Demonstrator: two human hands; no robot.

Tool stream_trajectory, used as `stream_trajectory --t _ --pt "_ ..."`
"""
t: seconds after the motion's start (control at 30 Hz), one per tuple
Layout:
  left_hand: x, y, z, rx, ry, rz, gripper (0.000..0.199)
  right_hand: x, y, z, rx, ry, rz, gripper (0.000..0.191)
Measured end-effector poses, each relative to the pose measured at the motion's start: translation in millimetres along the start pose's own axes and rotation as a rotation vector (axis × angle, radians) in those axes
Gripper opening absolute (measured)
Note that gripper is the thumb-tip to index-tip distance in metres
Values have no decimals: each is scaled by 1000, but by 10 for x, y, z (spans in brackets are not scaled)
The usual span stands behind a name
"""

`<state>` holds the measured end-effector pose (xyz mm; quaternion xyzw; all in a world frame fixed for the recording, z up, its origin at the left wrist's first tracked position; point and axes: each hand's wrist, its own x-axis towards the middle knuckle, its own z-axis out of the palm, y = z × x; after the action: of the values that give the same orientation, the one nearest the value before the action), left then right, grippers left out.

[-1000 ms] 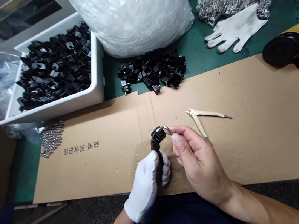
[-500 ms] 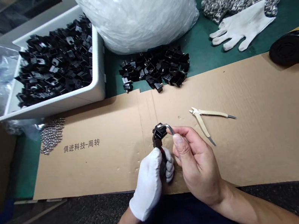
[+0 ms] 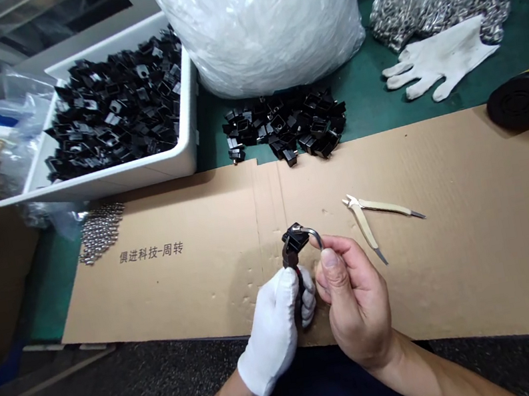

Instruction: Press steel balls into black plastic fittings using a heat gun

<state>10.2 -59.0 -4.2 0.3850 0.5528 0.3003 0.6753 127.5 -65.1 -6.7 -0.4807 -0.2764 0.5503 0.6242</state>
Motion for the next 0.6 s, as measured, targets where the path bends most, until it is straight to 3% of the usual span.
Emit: stream_trajectory --t 0.3,0.6 --pt "-28 -44 -26 78 19 12 52 -25 59 -39 -13 -9 -42 17" --pt "-54 129 -311 388 -109 63 47 125 -482 -266 -266 -113 67 21"
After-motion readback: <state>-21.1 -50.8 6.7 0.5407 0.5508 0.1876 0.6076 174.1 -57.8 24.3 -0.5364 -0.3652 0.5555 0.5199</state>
